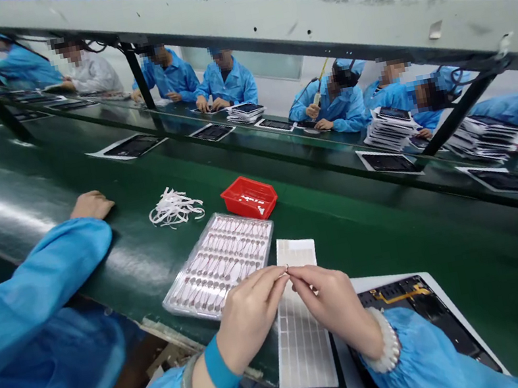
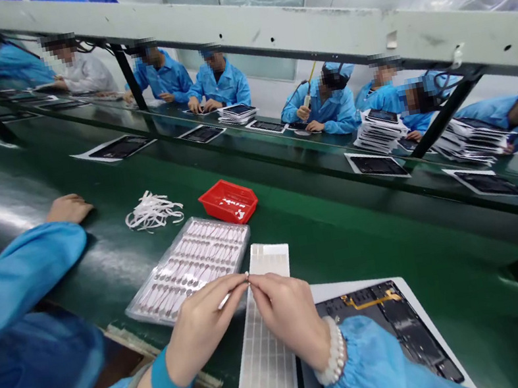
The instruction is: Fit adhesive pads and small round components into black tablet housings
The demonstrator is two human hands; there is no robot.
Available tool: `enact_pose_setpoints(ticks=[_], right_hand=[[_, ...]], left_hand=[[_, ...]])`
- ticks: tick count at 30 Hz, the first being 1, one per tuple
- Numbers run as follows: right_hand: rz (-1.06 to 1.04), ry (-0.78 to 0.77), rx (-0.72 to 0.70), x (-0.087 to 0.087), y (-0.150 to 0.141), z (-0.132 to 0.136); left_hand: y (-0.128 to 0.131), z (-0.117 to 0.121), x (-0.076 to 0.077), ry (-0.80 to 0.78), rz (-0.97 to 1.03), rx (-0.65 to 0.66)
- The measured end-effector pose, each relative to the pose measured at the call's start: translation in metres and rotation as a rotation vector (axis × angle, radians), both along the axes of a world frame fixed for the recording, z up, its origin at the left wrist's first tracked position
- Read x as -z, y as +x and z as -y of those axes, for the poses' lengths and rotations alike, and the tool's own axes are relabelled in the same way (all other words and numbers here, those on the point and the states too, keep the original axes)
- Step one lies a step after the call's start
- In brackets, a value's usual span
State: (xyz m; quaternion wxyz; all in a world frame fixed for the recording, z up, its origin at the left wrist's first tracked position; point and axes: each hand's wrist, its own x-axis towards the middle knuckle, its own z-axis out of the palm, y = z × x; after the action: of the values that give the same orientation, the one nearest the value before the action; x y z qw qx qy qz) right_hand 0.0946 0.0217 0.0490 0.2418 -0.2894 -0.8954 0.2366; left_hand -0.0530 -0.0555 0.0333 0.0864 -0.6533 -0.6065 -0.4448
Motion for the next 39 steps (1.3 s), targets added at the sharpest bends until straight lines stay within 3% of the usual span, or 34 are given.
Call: enact_pose_setpoints(ticks=[6,10,13,16,19,22,24,26,29,32,35,39], right_hand=[[-0.003,0.143,-0.016,-0.002,0.0,-0.005],[-0.042,0.147,-0.027,-0.003,0.003,-0.012],[-0.086,0.078,-0.002,-0.003,0.014,-0.018],[-0.086,-0.014,0.043,-0.001,0.033,-0.02],[-0.05,-0.054,0.063,0.003,0.056,-0.019],[-0.035,-0.071,0.093,0.005,0.077,-0.016],[-0.049,-0.108,0.125,0.005,0.089,-0.016],[-0.053,-0.196,0.148,0.004,0.098,-0.015],[-0.064,-0.386,0.145,0.0,0.104,-0.013],[-0.111,-0.541,0.119,-0.002,0.107,-0.006],[-0.115,-0.609,0.125,-0.001,0.118,0.006],[-0.166,-0.594,0.204,0.006,0.14,0.024]], left_hand=[[0.004,-0.007,-0.006,-0.089,-0.012,-0.007],[-0.002,-0.02,-0.022,-0.239,-0.094,-0.067],[-0.028,-0.049,-0.045,-0.296,-0.093,-0.158],[-0.068,-0.093,-0.062,-0.362,-0.098,-0.267],[-0.104,-0.132,-0.069,-0.449,-0.122,-0.33],[-0.113,-0.146,-0.069,-0.503,-0.166,-0.337],[-0.096,-0.139,-0.069,-0.492,-0.21,-0.294],[-0.062,-0.12,-0.067,-0.471,-0.263,-0.182],[0.005,-0.074,-0.057,-0.462,-0.363,0.099],[0.06,-0.029,-0.042,-0.262,-0.49,0.231],[0.092,-0.006,-0.025,-0.156,-0.45,0.301],[0.115,0.001,-0.008,-0.136,-0.279,0.38]])
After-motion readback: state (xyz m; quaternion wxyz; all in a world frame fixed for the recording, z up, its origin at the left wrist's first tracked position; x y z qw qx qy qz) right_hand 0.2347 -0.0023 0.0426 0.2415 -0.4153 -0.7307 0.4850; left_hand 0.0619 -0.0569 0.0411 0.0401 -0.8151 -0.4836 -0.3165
